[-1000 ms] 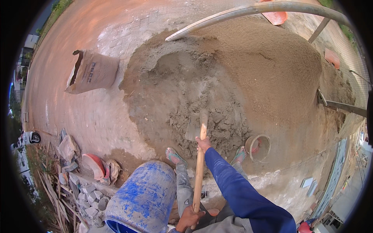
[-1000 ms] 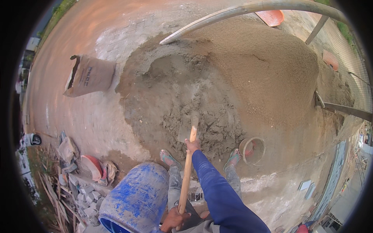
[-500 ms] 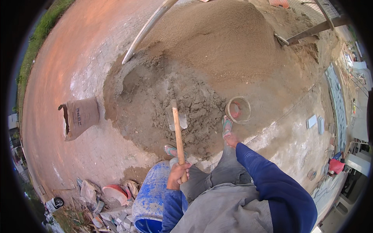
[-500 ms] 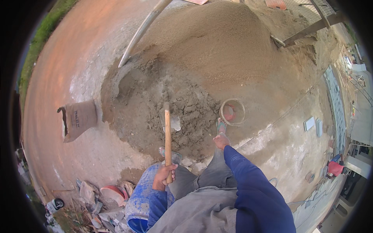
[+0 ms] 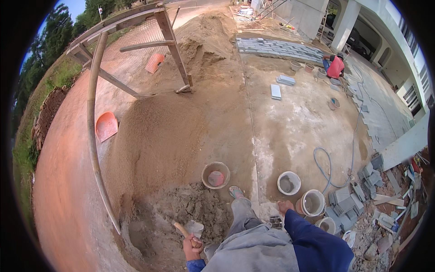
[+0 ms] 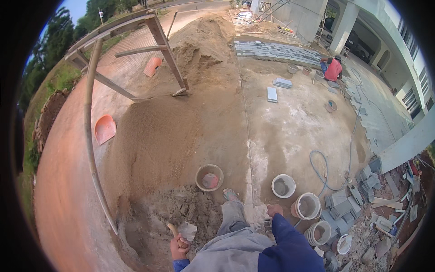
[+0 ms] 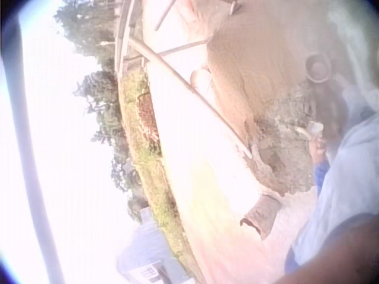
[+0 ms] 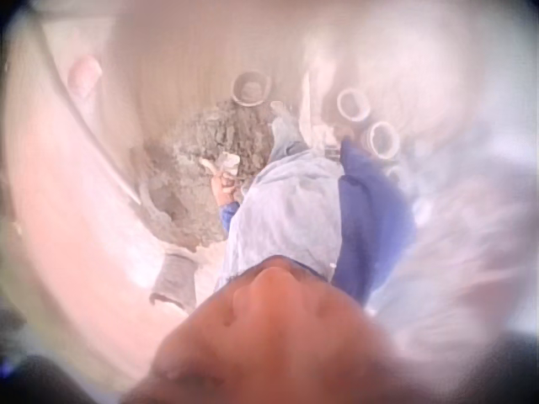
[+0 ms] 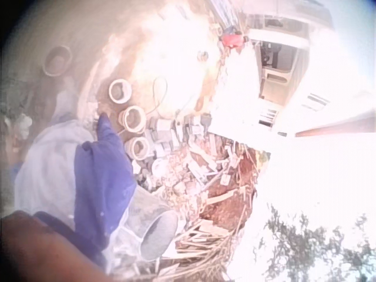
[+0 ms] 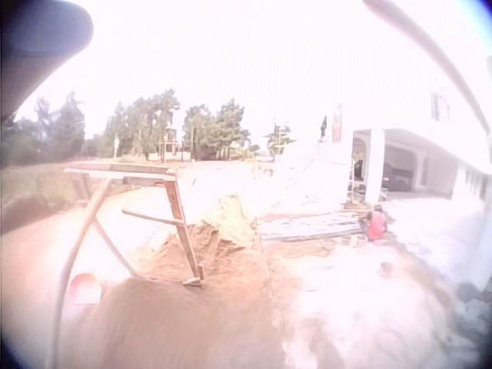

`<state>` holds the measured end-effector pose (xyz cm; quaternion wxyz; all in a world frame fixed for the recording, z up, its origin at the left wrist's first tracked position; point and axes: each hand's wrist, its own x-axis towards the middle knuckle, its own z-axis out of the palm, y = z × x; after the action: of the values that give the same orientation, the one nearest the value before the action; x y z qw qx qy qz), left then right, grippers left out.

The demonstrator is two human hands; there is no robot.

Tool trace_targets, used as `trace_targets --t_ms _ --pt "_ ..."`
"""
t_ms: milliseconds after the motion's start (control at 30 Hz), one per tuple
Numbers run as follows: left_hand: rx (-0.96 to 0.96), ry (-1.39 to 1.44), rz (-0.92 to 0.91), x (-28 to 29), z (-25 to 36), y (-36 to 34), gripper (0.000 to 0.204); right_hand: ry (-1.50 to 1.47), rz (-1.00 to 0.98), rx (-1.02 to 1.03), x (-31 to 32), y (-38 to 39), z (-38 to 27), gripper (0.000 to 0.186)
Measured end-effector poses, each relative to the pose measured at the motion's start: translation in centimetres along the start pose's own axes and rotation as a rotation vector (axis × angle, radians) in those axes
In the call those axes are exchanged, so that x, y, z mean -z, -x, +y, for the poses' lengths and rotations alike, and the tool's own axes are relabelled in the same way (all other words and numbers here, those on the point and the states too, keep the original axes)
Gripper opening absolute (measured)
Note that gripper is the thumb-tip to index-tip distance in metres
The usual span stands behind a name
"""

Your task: The person scoops wet cement from a bucket using a trowel and spreads it onto the ground between laid tiles. They then walk to a pile of sand and cement, use a hoe to mix the materials, and fill buckets with the mixture. The person returns to the tiling area to continue applying the cement.

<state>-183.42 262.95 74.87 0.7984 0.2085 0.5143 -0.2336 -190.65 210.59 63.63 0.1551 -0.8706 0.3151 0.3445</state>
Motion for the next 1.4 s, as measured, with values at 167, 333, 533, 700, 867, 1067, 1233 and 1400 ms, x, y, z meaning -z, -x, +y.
trace_targets --t_ms 167,333,533,700,867,1067,1233,1400 --pt "0.519 0.049 -0.439 0.1 -0.4 -3.0 0.028 0.097 -0.183 -0.045 -6.4 -4.0 5.4 0.045" --pt "-0.146 -0.353 0.189 -5.0 0.9 0.7 0.027 -0.939 -0.158 -0.073 7.3 -1.7 -12.0 0.027" --pt "-0.184 -0.592 0.242 -13.0 -3.6 -1.8 0.028 -1.069 0.053 0.022 13.2 -10.5 -10.1 0.021" --pt "-0.239 -0.728 0.271 -15.2 -3.9 -2.1 0.031 -0.926 -0.024 -0.063 13.8 -11.9 -10.1 0.023" --pt "-0.3 -0.901 0.31 -16.2 -3.9 -2.2 0.035 -0.648 -0.065 -0.132 10.3 -13.2 -9.0 0.028" --pt "-0.492 -1.326 0.481 -15.9 -2.2 -0.1 0.041 -0.536 -0.01 0.112 8.3 -14.4 -10.7 0.019" --pt "-0.701 -1.757 0.687 -15.8 0.2 3.5 0.047 -0.839 -0.221 0.039 13.9 -12.2 -13.6 0.02" --pt "-0.783 -1.958 0.721 -18.3 0.1 3.8 0.053 -0.878 -0.241 0.03 18.8 -11.7 -9.8 0.017"
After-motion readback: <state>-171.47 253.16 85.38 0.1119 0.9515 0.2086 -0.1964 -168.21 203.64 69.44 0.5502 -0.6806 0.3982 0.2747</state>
